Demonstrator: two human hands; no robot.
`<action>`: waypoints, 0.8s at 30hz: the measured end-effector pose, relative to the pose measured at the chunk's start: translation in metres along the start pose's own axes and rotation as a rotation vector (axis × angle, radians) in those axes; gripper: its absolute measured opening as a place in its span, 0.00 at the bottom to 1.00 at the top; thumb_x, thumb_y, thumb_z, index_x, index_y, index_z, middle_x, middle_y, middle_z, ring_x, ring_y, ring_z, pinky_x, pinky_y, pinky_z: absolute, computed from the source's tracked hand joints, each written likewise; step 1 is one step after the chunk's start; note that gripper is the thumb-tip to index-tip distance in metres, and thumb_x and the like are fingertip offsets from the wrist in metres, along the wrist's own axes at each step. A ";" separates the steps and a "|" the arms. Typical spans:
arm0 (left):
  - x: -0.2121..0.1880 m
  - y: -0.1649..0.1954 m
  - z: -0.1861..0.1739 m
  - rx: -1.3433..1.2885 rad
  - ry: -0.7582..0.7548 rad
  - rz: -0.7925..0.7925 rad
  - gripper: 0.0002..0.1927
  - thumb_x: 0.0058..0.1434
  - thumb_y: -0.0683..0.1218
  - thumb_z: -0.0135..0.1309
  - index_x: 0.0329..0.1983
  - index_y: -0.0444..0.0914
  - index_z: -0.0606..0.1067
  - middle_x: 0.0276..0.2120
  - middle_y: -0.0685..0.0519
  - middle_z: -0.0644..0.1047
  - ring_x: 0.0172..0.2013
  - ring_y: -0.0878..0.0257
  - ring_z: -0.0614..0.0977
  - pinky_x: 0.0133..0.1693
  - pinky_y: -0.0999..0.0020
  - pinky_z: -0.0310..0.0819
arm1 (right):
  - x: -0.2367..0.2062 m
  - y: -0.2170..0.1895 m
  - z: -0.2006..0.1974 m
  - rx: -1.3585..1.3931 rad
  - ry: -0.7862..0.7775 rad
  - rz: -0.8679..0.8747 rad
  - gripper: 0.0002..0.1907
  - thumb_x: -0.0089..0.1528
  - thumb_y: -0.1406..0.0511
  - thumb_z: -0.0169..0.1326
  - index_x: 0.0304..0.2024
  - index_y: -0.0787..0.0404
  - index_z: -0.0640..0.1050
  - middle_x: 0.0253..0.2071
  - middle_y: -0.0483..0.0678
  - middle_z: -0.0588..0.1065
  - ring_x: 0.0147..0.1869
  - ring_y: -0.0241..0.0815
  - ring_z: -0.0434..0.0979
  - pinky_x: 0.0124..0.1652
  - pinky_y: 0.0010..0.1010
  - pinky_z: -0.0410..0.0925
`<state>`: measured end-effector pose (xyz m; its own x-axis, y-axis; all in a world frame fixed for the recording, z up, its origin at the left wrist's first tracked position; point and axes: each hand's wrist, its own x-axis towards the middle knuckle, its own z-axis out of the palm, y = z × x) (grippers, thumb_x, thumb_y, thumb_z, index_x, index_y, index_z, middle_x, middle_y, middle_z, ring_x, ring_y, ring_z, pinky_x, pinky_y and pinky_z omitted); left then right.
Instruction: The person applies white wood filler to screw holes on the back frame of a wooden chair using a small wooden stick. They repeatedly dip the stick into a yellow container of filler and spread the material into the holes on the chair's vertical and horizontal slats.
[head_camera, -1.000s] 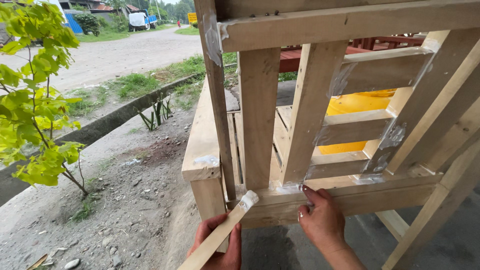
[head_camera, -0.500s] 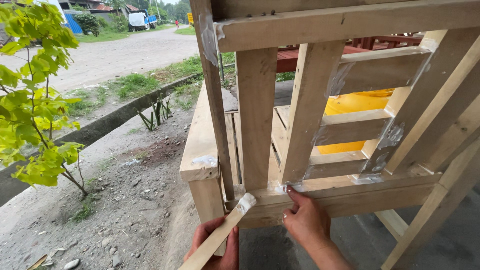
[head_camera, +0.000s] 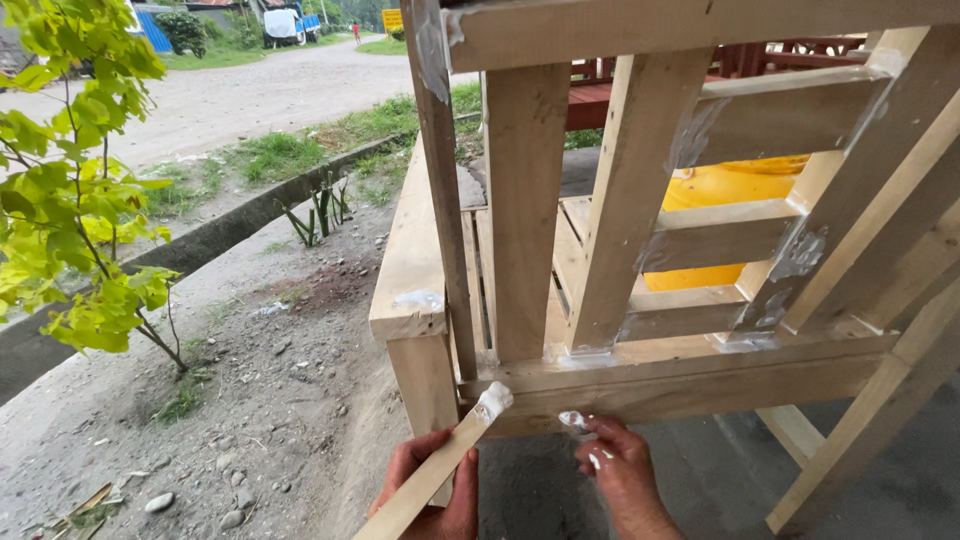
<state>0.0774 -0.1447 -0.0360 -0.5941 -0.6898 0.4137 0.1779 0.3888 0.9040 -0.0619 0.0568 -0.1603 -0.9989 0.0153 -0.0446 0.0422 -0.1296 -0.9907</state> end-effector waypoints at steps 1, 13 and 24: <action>-0.001 -0.001 -0.002 0.007 -0.010 0.004 0.12 0.47 0.43 0.69 0.36 0.38 0.82 0.31 0.49 0.88 0.36 0.63 0.91 0.43 0.67 0.84 | -0.002 0.006 0.003 0.019 -0.019 0.012 0.20 0.56 0.75 0.54 0.50 0.64 0.84 0.37 0.50 0.77 0.32 0.38 0.73 0.32 0.31 0.69; -0.007 -0.017 -0.006 -0.025 -0.016 0.125 0.13 0.49 0.41 0.68 0.38 0.36 0.80 0.33 0.50 0.88 0.37 0.64 0.90 0.45 0.68 0.82 | -0.019 0.031 0.027 0.094 -0.037 0.089 0.26 0.57 0.75 0.51 0.58 0.58 0.81 0.45 0.46 0.77 0.32 0.37 0.73 0.35 0.29 0.67; -0.006 -0.014 -0.004 0.029 -0.061 0.005 0.13 0.48 0.40 0.68 0.37 0.36 0.80 0.33 0.50 0.88 0.38 0.64 0.90 0.45 0.68 0.82 | -0.026 0.057 0.070 0.296 -0.046 0.018 0.40 0.52 0.81 0.46 0.68 0.60 0.67 0.50 0.47 0.73 0.30 0.38 0.73 0.31 0.30 0.65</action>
<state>0.0817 -0.1478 -0.0507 -0.6404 -0.6493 0.4102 0.1593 0.4103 0.8979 -0.0352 -0.0201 -0.2068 -0.9982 -0.0335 -0.0490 0.0585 -0.4134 -0.9087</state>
